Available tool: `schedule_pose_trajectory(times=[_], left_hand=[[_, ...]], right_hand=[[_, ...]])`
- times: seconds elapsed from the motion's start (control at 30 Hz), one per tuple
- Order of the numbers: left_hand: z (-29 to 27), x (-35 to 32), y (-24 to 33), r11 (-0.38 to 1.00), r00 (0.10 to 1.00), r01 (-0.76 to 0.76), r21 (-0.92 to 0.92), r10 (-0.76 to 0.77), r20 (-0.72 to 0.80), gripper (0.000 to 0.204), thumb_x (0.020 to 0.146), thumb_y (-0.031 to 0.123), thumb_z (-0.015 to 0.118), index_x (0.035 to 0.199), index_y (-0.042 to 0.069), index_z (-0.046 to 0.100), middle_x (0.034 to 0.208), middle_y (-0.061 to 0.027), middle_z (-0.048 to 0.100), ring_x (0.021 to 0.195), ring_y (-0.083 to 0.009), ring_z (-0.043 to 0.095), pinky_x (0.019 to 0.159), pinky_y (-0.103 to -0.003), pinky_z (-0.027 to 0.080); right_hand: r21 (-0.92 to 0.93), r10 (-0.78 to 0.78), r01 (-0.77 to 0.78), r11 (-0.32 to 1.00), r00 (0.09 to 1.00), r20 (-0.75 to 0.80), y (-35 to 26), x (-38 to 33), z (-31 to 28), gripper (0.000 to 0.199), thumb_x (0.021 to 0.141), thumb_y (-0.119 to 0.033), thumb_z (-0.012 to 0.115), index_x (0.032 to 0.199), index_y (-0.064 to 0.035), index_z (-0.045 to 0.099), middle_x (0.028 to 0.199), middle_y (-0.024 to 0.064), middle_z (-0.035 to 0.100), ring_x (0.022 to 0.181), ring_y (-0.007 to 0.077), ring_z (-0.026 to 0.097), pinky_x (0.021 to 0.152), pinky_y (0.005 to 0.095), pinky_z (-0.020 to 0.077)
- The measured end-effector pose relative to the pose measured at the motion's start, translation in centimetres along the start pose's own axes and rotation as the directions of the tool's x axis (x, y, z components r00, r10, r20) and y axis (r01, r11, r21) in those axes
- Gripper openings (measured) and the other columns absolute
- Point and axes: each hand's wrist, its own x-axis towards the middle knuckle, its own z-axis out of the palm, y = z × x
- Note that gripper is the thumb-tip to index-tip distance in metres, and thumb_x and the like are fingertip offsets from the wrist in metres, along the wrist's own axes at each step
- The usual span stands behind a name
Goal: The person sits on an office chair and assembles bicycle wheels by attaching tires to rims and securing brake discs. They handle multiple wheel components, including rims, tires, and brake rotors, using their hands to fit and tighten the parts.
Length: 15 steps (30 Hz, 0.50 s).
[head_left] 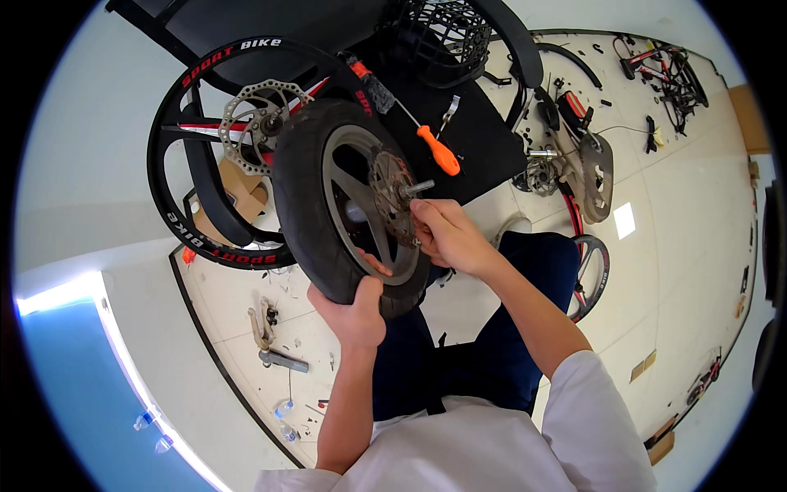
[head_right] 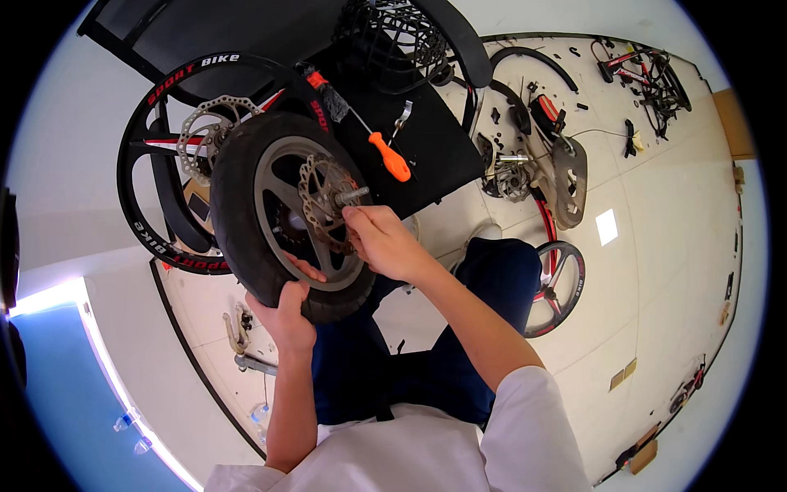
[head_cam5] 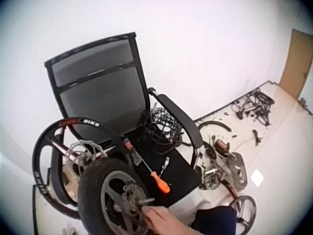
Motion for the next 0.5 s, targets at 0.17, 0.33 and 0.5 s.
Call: schedule_pose_trajectory(times=[0.17, 0.33, 0.5], left_hand=[[0.3, -0.8, -0.5, 0.996, 0.998, -0.045, 0.081, 0.042, 0.044, 0.024, 0.066, -0.004, 0.053, 0.09, -0.009, 0.055, 0.077, -0.0122, 0.059, 0.069, -0.0184, 0.059, 0.066, -0.032, 0.05], [0.5, -0.9, -0.7, 0.997, 0.998, -0.061, 0.042, 0.059, 0.031, 0.019, 0.066, -0.005, 0.056, 0.086, -0.008, 0.057, 0.075, -0.0114, 0.062, 0.068, -0.0151, 0.059, 0.06, -0.027, 0.047], [0.4, -0.9, -0.5, 0.999, 0.999, -0.035, 0.041, 0.033, 0.029, 0.019, 0.066, -0.005, 0.056, 0.085, -0.008, 0.057, 0.075, -0.0111, 0.062, 0.068, -0.0149, 0.059, 0.061, -0.027, 0.047]], right_hand=[[0.091, 0.047, -0.051, 0.995, 0.998, 0.044, 0.5, -0.1, -1.0, 0.039, 0.101, -0.033, 0.039, 0.068, -0.0113, 0.035, 0.052, -0.0046, 0.027, 0.04, 0.0068, 0.022, 0.037, 0.0251, 0.0171], [0.123, 0.042, -0.052, 0.991, 0.996, 0.082, 0.6, -0.2, -1.2, 0.039, 0.101, -0.033, 0.039, 0.068, -0.0125, 0.032, 0.051, -0.0049, 0.025, 0.04, 0.0068, 0.019, 0.037, 0.0251, 0.0151], [0.169, 0.054, -0.069, 0.983, 0.994, 0.094, 0.6, -0.1, -1.2, 0.04, 0.101, -0.033, 0.041, 0.067, -0.0114, 0.034, 0.05, -0.0051, 0.027, 0.039, 0.0065, 0.022, 0.036, 0.0255, 0.0161]])
